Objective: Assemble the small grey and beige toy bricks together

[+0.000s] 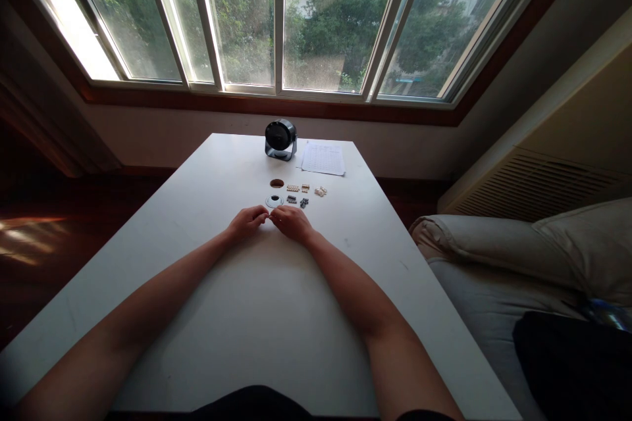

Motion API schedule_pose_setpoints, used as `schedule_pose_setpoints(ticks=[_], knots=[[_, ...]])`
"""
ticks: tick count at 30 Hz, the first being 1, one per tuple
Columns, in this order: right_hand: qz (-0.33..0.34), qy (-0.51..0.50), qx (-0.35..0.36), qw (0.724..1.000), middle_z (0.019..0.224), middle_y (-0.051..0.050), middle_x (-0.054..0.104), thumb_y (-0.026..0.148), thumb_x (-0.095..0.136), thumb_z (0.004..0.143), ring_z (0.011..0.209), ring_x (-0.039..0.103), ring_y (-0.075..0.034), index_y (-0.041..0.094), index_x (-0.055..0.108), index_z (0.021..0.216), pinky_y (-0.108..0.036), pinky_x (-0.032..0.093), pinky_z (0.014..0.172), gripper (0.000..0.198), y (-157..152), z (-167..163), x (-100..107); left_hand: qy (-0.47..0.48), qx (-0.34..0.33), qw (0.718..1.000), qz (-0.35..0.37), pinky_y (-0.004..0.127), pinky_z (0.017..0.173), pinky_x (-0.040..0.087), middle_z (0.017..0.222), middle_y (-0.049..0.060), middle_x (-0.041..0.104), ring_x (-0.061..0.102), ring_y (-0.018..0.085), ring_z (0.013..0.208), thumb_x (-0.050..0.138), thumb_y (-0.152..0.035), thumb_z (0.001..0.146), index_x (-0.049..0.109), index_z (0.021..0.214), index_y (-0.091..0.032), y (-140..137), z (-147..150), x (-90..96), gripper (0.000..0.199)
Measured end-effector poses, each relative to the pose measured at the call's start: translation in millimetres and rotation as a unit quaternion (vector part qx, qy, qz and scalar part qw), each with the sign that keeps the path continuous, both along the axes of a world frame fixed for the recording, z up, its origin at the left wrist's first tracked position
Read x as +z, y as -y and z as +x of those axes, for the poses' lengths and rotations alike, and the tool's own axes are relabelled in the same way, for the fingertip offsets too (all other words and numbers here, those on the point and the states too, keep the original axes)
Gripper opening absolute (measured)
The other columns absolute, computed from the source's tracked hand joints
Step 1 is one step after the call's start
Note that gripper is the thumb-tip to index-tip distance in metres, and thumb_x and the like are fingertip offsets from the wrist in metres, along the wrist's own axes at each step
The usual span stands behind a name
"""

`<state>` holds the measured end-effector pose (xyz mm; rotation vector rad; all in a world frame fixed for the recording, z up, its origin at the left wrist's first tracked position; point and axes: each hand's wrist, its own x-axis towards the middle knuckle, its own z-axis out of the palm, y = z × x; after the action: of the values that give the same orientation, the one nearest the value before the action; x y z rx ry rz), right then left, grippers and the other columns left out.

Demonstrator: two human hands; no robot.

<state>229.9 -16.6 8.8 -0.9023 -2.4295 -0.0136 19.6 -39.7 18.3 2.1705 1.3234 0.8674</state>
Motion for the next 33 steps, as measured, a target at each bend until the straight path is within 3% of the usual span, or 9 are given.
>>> schedule_pose_setpoints(ticks=[11, 23, 33], knots=[[-0.017, -0.038, 0.023, 0.999, 0.087, -0.003, 0.068, 0.034, 0.054, 0.097, 0.077, 0.058, -0.014, 0.022, 0.063, 0.103, -0.025, 0.036, 0.072, 0.016, -0.3, 0.4, -0.3, 0.004, -0.008, 1.000, 0.002, 0.025, 0.068, 0.042, 0.075, 0.001, 0.067, 0.056, 0.015, 0.069, 0.044, -0.037, 0.094, 0.064, 0.080, -0.019, 0.5, -0.6, -1.5, 0.030], [0.003, -0.008, 0.003, 1.000, 0.084, -0.005, 0.065, 0.029, 0.047, 0.100, 0.075, 0.055, -0.014, 0.019, 0.064, 0.089, -0.026, 0.034, 0.070, 0.022, -0.1, -0.1, 0.3, -0.006, -0.008, 1.000, 0.007, 0.025, 0.068, 0.041, 0.079, 0.002, 0.067, 0.055, 0.016, 0.071, 0.048, -0.037, 0.092, 0.066, 0.085, -0.019, -0.6, -0.1, -2.0, 0.027], [-0.017, -0.044, 0.026, 0.999, 0.087, -0.002, 0.067, 0.037, 0.053, 0.098, 0.076, 0.057, -0.014, 0.022, 0.061, 0.100, -0.025, 0.036, 0.072, 0.017, -2.2, 0.5, -4.6, -0.014, -0.011, 1.000, 0.003, 0.025, 0.069, 0.041, 0.077, 0.002, 0.067, 0.055, 0.015, 0.071, 0.045, -0.036, 0.093, 0.065, 0.082, -0.018, -1.5, -1.4, -2.3, 0.029]])
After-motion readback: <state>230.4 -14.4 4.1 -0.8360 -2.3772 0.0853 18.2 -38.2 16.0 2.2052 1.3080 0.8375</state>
